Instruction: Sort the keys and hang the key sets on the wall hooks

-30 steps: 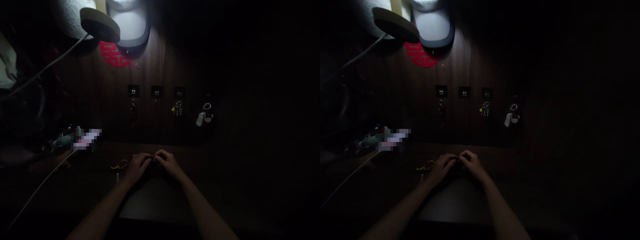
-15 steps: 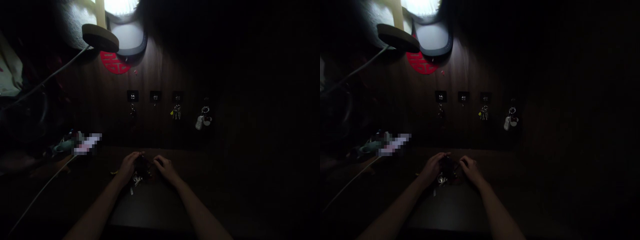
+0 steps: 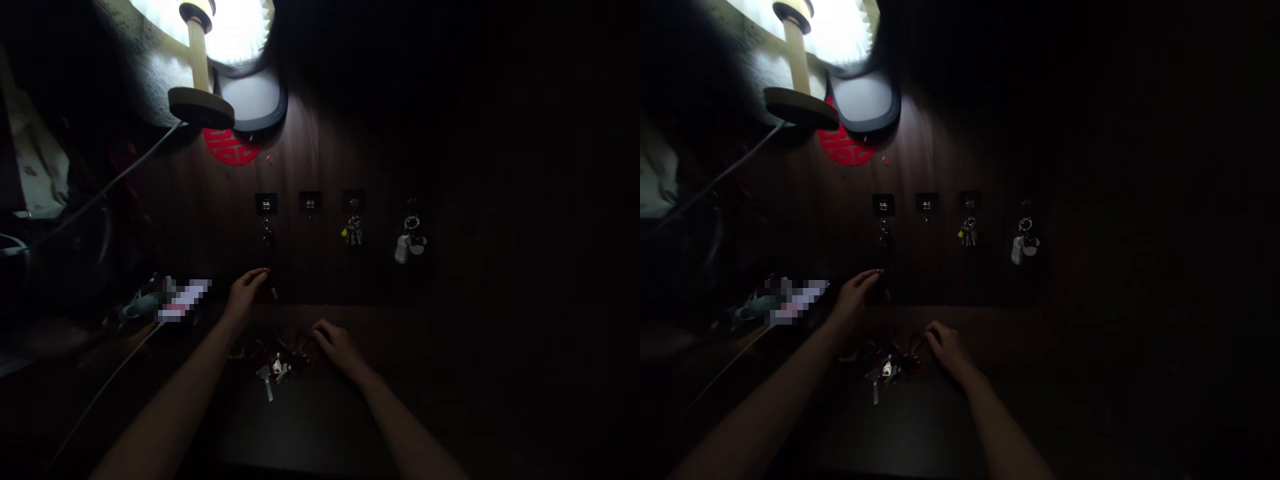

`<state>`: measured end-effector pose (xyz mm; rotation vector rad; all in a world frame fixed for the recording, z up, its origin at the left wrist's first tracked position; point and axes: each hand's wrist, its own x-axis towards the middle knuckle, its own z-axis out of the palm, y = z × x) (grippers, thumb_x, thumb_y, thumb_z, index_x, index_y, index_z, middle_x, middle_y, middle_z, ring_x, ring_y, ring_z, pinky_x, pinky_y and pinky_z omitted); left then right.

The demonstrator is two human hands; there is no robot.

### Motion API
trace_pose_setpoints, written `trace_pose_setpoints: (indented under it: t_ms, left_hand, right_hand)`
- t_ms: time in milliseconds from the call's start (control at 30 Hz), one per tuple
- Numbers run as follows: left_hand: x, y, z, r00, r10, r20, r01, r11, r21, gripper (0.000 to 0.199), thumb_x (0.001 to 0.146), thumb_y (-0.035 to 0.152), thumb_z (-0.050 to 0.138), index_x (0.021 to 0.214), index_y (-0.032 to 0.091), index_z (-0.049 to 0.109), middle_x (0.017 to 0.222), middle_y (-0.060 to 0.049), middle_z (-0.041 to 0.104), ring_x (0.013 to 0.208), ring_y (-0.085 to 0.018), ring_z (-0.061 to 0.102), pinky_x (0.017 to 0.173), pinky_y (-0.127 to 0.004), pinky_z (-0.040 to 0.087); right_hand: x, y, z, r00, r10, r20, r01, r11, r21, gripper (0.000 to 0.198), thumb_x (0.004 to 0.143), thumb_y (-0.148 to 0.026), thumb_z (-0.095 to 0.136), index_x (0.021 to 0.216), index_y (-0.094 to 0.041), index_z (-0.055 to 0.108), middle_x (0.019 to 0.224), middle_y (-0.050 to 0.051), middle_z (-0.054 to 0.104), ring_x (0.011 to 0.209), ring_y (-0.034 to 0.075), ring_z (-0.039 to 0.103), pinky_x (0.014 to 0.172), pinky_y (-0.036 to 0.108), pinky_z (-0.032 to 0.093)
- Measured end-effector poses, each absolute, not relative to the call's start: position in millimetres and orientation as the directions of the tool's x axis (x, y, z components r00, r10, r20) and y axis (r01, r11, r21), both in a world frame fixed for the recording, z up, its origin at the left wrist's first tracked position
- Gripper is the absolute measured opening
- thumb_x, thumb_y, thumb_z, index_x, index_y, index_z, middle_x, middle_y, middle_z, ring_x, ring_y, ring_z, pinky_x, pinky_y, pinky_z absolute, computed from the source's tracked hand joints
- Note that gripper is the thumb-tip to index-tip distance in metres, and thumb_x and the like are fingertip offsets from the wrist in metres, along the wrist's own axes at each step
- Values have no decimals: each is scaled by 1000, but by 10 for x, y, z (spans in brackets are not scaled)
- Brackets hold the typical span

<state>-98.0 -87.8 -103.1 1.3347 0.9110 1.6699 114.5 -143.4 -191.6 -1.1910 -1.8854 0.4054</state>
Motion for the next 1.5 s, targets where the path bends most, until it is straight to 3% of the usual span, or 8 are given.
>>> trace_pose_setpoints:
  t_ms: [267,400,533,700,900,1333,1500]
  left_hand:
    - [-898,-640,-440,-323,829,456,-167,-524,835,35,63,45,63,80,14,66,76,-3,67,72,-16,60,66,-26,46]
    - [-884,-509,-247,-373,729,574,87,-589,804,25,66,36,62,79,14,65,76,-3,67,75,-16,60,68,-25,45]
    - [-883,-364,-77,-334,584,740,376,-637,673,15,69,29,60,74,15,64,79,-3,68,78,-16,61,73,-24,44]
    - [-835,-227,32,-259,534,805,535,-615,579,9,69,23,62,75,16,62,77,-3,67,74,-15,61,68,-23,44]
    - [-803,-140,21,-228,525,820,550,-625,553,16,70,20,62,86,16,60,86,-5,68,80,-15,63,71,-23,45]
    - [-811,-234,-159,-276,592,757,589,-519,620,18,75,29,57,89,19,64,91,-5,68,86,-18,61,77,-27,43]
    - [-887,-381,-383,-238,620,748,559,-542,628,28,78,29,53,103,20,60,105,-6,65,97,-20,58,84,-30,42]
  right_hand:
    - [1149,-1429,-1942,-202,847,493,555,513,-655,17,82,-27,41,80,-20,56,77,2,62,75,15,59,69,25,40]
    - [1150,-1416,-1975,-204,844,496,548,518,-656,16,81,-26,42,80,-20,57,78,2,63,75,15,59,68,25,41]
    - [1142,-1398,-2000,-214,843,493,553,521,-651,16,81,-26,42,79,-20,57,76,1,63,73,15,59,66,25,41]
    - [1134,-1427,-1966,-229,857,461,588,499,-637,17,81,-25,41,80,-20,57,75,2,62,71,15,59,65,24,40]
    - [1130,-1452,-1927,-252,861,442,588,499,-636,18,82,-26,41,79,-19,58,75,1,62,71,15,58,64,24,40]
    - [1140,-1406,-1986,-236,859,455,570,501,-651,17,81,-26,43,81,-20,59,77,1,64,74,15,59,67,25,41]
    - [1144,-1407,-1994,-239,859,453,564,502,-655,17,81,-26,43,82,-20,59,79,2,64,76,16,59,69,25,41]
